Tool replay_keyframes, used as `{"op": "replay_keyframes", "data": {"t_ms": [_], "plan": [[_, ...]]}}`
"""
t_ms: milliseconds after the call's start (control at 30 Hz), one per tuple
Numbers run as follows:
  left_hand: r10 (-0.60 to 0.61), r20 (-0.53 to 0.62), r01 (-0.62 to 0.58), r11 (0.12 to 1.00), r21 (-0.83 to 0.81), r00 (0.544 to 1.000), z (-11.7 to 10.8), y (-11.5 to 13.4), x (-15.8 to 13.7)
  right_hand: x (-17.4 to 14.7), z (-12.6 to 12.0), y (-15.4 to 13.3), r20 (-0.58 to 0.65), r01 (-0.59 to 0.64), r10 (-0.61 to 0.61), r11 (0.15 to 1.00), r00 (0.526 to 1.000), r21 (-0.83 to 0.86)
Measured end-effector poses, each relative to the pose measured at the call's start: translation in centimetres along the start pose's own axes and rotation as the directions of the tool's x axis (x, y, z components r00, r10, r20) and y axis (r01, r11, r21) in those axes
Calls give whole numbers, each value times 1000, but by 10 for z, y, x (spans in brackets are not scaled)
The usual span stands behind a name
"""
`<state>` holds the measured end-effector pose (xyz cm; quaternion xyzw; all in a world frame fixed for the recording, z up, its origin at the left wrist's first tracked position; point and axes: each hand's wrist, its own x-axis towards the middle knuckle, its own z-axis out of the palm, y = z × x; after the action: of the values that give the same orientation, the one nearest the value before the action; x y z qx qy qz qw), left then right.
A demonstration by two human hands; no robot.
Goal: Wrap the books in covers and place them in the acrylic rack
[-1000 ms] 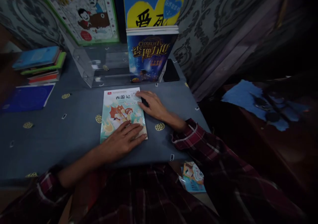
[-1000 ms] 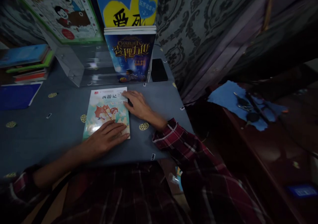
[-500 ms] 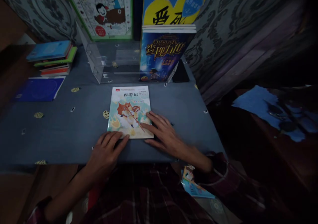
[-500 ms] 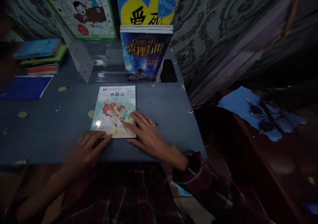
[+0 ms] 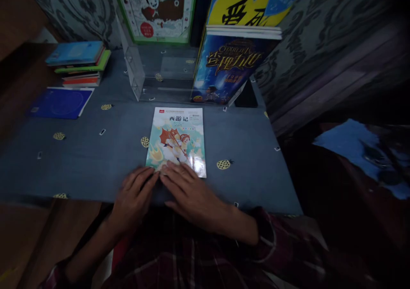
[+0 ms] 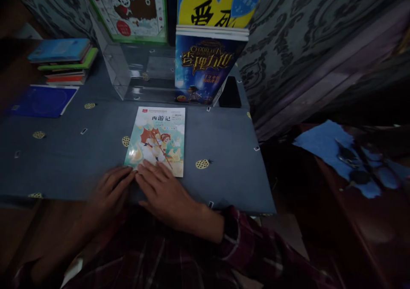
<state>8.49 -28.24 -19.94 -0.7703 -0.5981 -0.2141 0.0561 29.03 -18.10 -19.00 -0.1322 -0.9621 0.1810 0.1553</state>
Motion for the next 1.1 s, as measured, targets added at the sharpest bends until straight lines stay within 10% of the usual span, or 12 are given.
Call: {"op": "replay_keyframes", "data": {"t_ms": [400, 1100], "plan": [[-61, -54, 61, 998, -5, 997, 6, -1, -10, -3, 23, -18, 31, -61, 60, 997, 998, 49], [-327, -11, 314, 917, -245, 945, -14, -25, 32, -33, -22, -2, -71, -280, 319, 903, 945, 325]]}}
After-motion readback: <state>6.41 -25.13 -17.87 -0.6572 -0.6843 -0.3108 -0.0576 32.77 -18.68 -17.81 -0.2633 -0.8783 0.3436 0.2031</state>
